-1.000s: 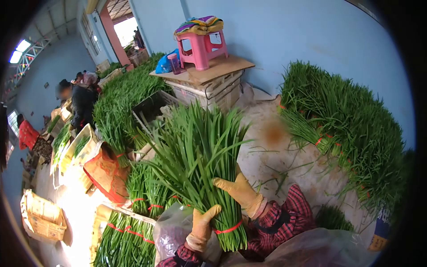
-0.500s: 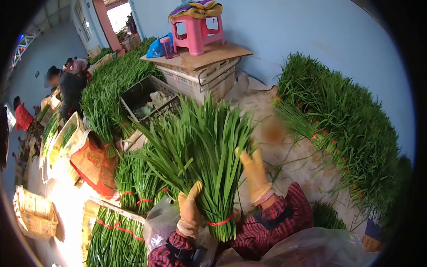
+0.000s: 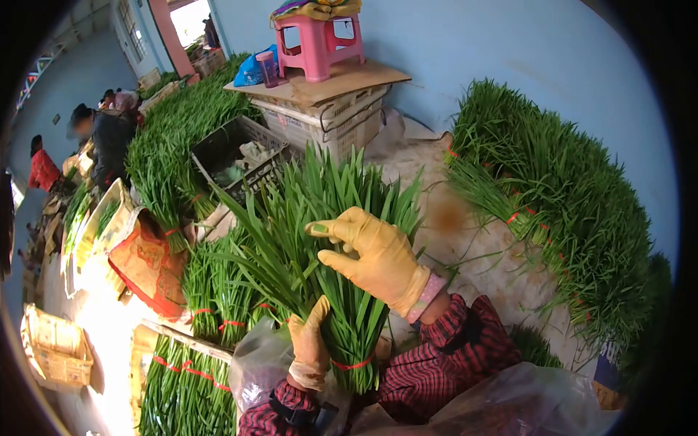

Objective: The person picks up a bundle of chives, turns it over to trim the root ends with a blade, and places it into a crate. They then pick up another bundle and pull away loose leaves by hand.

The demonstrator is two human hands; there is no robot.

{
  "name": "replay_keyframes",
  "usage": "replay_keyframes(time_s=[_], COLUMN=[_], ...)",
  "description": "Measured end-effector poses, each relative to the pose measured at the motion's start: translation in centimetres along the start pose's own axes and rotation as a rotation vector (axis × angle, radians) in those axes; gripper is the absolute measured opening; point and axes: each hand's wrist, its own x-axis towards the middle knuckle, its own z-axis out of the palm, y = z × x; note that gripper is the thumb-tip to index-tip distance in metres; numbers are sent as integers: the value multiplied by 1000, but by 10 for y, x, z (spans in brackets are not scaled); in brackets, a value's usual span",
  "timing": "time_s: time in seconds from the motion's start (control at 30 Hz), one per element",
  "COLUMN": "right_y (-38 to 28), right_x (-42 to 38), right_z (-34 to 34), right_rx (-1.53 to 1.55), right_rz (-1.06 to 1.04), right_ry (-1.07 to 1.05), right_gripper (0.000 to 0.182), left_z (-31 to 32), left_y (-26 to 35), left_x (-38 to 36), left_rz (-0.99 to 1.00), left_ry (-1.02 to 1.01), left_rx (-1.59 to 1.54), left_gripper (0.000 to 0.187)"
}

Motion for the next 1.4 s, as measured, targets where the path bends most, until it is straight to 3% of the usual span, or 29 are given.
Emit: replay_keyframes(time_s=[0.07,0.23,0.33,0.4,0.47,0.53,0.57,0.67,0.93,1.03,1.1,1.2,1.27,1.37,1.4], right_y=[1,21,25,26,22,17,22,7,26,27,30,22,17,17,16], right_x=[0,0,3,11,8,5,2,-6,-9,-10,-16,-12,-7,-9,-12], right_z=[-1,5,5,-5,-20,-27,-22,-17,-6,-1,9,7,-2,8,10], right_rx=[-220,-316,-87,484,477,201,12,-198,-255,-128,375,617,683,688,439], right_rz=[-2,-74,13,297,346,248,33,146,66,115,380,416,441,315,202], right_ry=[-63,-10,99,222,198,-114,-100,-245,-221,-226,-247,-110,-73,-105,-117], right_gripper=[28,14,10,10,9,15,23,25,18,18,21,22,18,24,30], left_z=[3,2,-2,-2,-3,-3,-3,-4,-4,-4,-2,-5,-7,-5,-3], left_y=[1,-1,-3,-4,-4,-3,-2,-2,-1,-2,-2,-4,-6,-4,-4], left_x=[-2,-1,0,0,1,2,2,2,3,2,2,3,3,1,0], left_rz=[-4,-20,-72,-30,-7,17,19,32,9,20,31,49,47,34,22], left_ry=[10,8,5,1,11,20,27,41,38,39,43,40,39,35,36], left_rx=[6,22,32,20,22,23,15,15,-18,7,-29,3,14,5,-18], left_gripper=[33,34,33,31,30,30,30,31,31,31,31,31,32,33,33])
